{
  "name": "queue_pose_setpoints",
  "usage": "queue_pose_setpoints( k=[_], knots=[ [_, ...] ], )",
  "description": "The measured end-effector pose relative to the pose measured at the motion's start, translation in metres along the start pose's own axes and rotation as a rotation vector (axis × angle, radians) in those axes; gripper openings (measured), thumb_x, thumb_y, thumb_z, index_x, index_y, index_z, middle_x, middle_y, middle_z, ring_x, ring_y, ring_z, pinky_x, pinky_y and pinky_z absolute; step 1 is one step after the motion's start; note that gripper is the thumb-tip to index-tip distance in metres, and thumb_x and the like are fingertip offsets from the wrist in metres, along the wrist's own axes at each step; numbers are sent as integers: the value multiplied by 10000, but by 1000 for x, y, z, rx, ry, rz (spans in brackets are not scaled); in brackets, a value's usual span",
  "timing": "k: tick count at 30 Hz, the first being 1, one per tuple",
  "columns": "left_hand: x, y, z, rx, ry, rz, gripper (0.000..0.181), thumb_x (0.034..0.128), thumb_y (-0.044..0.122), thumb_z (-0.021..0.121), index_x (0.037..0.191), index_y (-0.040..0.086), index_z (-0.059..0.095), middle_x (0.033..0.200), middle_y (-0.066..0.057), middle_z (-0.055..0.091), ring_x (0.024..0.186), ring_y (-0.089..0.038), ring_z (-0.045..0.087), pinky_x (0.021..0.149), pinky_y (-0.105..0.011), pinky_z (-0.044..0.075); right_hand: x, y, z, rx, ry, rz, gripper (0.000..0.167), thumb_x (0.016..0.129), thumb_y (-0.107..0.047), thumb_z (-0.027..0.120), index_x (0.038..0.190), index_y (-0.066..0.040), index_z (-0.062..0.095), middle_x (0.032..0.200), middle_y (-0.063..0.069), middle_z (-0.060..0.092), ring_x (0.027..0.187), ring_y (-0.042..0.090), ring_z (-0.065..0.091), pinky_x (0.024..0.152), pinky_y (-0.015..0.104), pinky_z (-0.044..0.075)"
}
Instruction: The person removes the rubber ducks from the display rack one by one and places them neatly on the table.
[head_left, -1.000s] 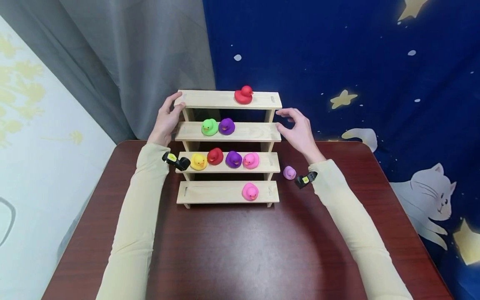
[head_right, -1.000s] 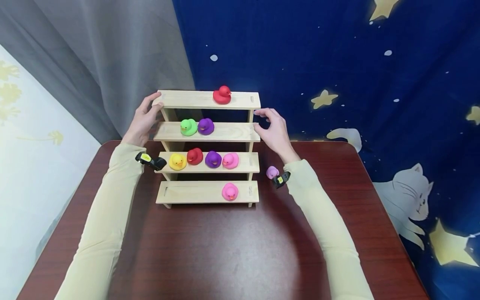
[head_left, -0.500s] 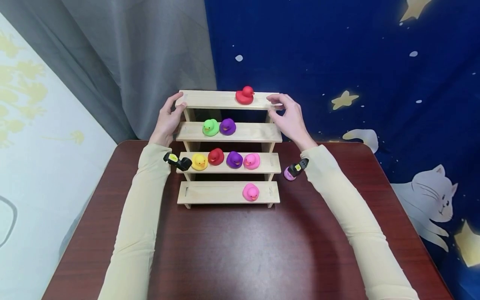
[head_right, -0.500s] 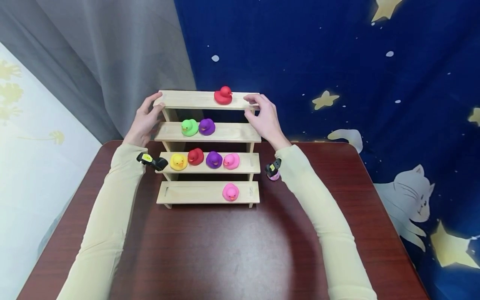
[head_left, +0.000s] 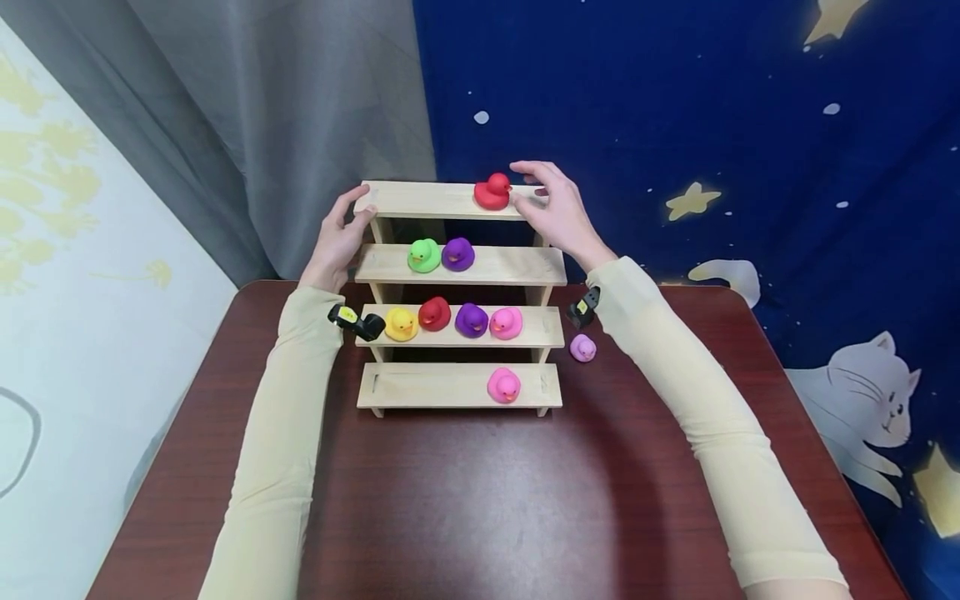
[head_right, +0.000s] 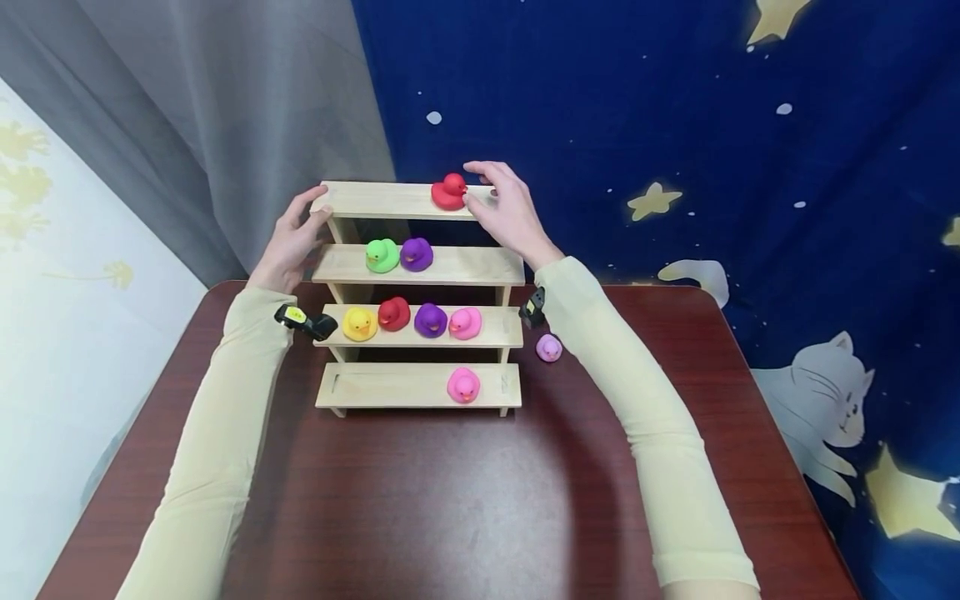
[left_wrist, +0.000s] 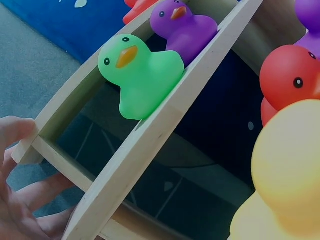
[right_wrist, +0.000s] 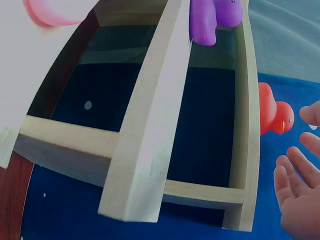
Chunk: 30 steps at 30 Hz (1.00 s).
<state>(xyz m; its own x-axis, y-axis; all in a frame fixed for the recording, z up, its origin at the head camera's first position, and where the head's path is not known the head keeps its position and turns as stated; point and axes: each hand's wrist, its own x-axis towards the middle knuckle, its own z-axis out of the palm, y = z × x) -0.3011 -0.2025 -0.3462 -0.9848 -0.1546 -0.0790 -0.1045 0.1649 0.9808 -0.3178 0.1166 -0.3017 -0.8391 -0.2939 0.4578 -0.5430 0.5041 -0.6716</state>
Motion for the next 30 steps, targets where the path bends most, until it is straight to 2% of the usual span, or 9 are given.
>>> queue_pose_setpoints(
  k=[7,13,17,24,30],
  knots=[
    [1,-1,1,4,-11,-6,460,980,415,530,1427,441,424,1522,-39,289,1284,-340,394,1002,-581,306,6,2,7,23,-34,15,448,895,-113,659,1329,-45,575,1353,87,518,1190,215,511,964,321,416],
    [3,-2,1,1,-7,0,459,982,403,533,1429,428,429,1534,-20,267,1290,-319,358,1014,-582,292,7,6,12,55,-30,49,416,902,-114,670,1304,-46,593,1250,88,601,1137,162,544,935,285,435],
    [3,-1,1,5,-10,5,462,983,401,531,1432,424,425,1536,-20,259,1296,-313,343,1021,-583,288,7,5,13,91,2,76,347,906,-116,677,1242,-55,616,1150,76,647,1084,127,560,883,259,442],
    [2,0,2,-2,-26,-4,466,982,412,529,1433,438,413,1513,-50,297,1289,-345,375,998,-594,304,8,7,14,121,64,119,279,903,-124,691,1165,-51,631,1082,70,662,1009,119,580,830,254,453],
    [2,0,5,-1,-21,0,462,980,416,531,1430,429,425,1519,-28,289,1260,-281,365,1017,-553,295,4,6,14,132,84,121,275,885,-118,709,1142,-49,641,1045,71,668,979,123,579,789,249,444]
  ],
)
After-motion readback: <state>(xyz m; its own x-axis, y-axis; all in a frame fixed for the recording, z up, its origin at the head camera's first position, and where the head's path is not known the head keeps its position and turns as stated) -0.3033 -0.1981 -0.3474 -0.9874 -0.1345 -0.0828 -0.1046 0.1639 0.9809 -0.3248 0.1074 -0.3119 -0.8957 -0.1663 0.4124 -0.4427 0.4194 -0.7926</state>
